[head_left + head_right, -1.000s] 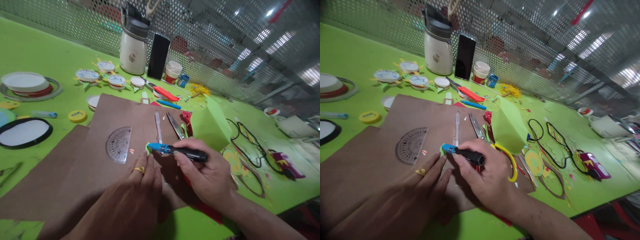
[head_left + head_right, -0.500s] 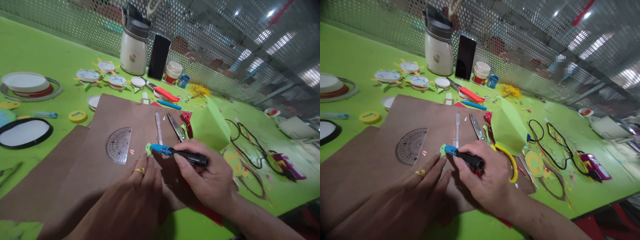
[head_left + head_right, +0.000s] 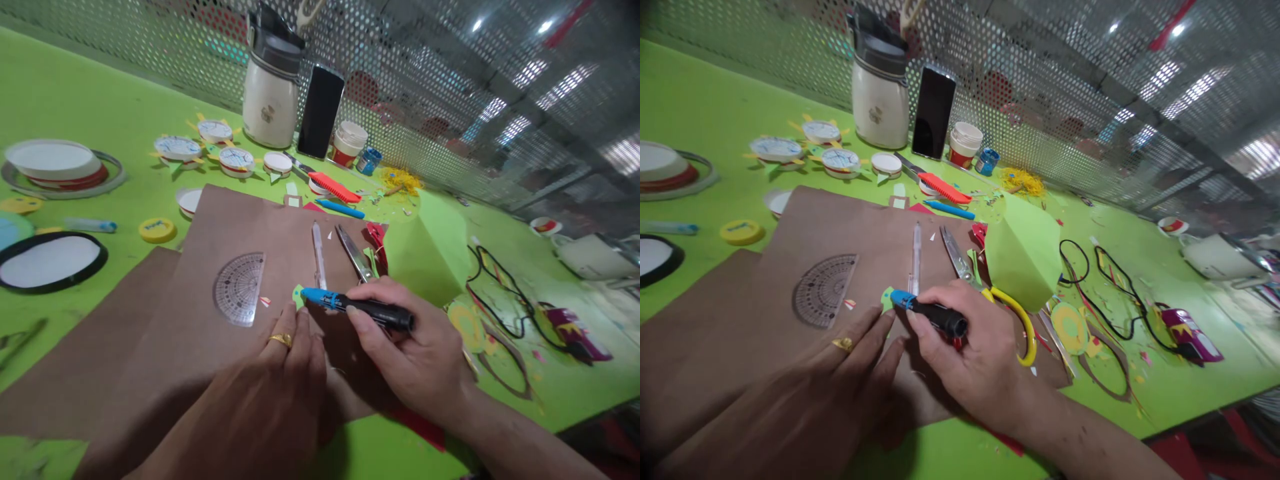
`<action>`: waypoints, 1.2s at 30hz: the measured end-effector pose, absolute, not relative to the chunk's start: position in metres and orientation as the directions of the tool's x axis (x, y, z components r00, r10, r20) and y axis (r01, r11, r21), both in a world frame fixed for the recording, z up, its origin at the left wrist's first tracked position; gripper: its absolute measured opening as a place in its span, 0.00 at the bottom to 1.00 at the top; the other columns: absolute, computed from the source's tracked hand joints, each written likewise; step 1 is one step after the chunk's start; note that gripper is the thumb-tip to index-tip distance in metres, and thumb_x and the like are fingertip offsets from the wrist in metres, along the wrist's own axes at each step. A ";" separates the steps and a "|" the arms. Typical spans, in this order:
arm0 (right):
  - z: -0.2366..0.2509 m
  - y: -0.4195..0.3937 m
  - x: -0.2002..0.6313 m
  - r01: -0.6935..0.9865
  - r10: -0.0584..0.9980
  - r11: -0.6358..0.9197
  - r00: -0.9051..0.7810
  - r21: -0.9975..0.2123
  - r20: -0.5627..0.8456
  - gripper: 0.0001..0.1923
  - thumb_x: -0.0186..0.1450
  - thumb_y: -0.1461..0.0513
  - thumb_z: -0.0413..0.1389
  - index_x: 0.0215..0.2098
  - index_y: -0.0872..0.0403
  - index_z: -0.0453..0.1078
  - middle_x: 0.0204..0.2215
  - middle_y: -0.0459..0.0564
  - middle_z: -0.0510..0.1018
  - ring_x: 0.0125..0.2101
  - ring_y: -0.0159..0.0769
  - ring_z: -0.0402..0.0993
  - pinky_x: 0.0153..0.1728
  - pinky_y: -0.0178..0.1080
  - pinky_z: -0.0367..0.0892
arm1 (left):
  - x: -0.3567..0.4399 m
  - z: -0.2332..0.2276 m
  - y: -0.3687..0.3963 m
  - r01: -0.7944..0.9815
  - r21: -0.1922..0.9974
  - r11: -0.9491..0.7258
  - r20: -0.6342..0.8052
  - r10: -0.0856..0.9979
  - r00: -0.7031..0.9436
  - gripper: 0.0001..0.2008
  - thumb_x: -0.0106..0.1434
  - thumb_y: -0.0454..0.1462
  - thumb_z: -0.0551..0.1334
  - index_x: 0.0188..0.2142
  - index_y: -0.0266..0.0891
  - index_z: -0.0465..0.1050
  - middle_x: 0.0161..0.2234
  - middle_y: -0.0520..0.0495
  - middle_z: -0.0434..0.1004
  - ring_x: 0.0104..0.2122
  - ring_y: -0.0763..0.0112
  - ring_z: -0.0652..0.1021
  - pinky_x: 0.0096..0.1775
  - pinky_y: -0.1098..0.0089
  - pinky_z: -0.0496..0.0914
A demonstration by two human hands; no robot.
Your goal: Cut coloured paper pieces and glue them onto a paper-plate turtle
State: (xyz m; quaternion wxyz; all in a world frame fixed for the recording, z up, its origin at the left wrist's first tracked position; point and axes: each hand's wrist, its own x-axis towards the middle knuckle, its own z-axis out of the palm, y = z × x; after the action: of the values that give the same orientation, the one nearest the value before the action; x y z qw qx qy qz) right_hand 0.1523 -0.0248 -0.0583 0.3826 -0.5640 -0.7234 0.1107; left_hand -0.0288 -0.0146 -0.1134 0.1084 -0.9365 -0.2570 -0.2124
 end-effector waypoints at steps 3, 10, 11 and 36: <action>-0.058 -0.025 0.153 0.737 0.900 0.341 -0.078 -0.583 0.428 0.06 0.62 0.66 0.56 0.39 0.53 0.70 0.32 0.46 0.78 0.32 0.31 0.75 0.35 0.32 0.70 | -0.027 -0.111 -0.016 0.558 -0.072 -0.827 0.492 0.457 0.740 0.20 0.62 0.35 0.53 0.49 0.26 0.72 0.50 0.33 0.74 0.54 0.54 0.69 0.58 0.59 0.57; -0.056 -0.028 0.155 0.732 0.913 0.355 -0.137 -0.581 0.385 0.06 0.63 0.66 0.56 0.40 0.57 0.71 0.32 0.48 0.78 0.33 0.30 0.73 0.37 0.31 0.68 | -0.026 -0.109 -0.020 0.549 -0.040 -0.835 0.465 0.471 0.749 0.20 0.61 0.37 0.55 0.50 0.30 0.71 0.51 0.36 0.74 0.55 0.55 0.68 0.57 0.60 0.57; -0.056 -0.028 0.155 0.733 0.915 0.353 -0.142 -0.581 0.377 0.06 0.63 0.66 0.56 0.40 0.57 0.71 0.32 0.49 0.77 0.33 0.30 0.73 0.37 0.32 0.67 | -0.027 -0.109 -0.020 0.549 -0.042 -0.835 0.468 0.469 0.749 0.20 0.61 0.38 0.55 0.50 0.29 0.71 0.51 0.36 0.73 0.54 0.54 0.68 0.57 0.60 0.57; -0.063 -0.027 0.156 0.690 0.905 0.361 -0.096 -0.627 0.415 0.07 0.62 0.67 0.57 0.39 0.56 0.71 0.32 0.46 0.76 0.32 0.28 0.72 0.36 0.31 0.66 | -0.025 -0.106 -0.019 0.542 -0.042 -0.839 0.513 0.447 0.733 0.17 0.59 0.36 0.56 0.45 0.31 0.76 0.48 0.37 0.76 0.52 0.56 0.69 0.59 0.60 0.54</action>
State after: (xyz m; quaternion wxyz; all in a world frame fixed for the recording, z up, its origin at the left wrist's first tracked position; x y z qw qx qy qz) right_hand 0.1555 -0.0271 -0.0628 0.3893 -0.5480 -0.7274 0.1378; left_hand -0.0247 -0.0185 -0.1061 0.0947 -0.9259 -0.2672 -0.2496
